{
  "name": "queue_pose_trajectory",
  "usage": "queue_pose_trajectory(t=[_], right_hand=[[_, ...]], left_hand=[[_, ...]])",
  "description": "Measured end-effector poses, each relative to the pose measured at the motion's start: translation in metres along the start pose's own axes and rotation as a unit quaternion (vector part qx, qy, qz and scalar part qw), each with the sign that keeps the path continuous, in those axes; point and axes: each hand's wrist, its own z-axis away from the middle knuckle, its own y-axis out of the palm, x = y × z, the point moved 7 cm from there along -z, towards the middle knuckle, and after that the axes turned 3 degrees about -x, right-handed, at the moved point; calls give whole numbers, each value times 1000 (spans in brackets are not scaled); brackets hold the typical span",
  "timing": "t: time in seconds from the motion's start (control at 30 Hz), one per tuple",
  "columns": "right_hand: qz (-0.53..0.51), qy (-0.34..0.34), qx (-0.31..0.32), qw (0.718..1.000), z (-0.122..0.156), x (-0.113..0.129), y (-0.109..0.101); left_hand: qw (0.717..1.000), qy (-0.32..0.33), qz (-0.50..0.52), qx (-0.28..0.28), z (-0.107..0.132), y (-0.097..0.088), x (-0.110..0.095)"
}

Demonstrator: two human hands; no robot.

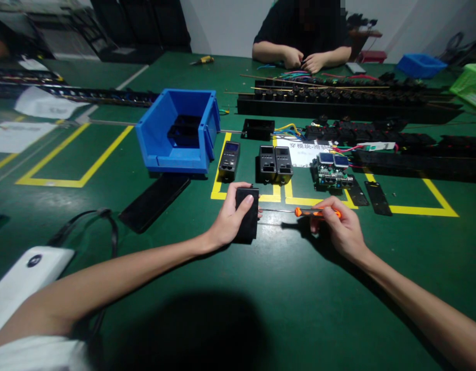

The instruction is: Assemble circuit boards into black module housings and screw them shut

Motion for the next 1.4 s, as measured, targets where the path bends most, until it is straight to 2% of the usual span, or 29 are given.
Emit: queue_pose_trajectory(t=[0.2,0.43,0.6,0.9,1.4], right_hand=[[-16,-50,-13,999,1,4,-4],[7,-35,-32,999,1,2,-6],[28,-37,-16,999,0,8,-1],[-53,-35,12,998,2,-1,-1],[-12,-30,7,999,1,11,3]], left_hand=[[1000,-2,0,-1,0,1,-1],[1000,2,0,0,0,0,0],[1000,1,-5,-3,0,-1,1],[1000,1,-2,-4,-1,-1,2],[1000,6,-9,-4,0,-1,0]])
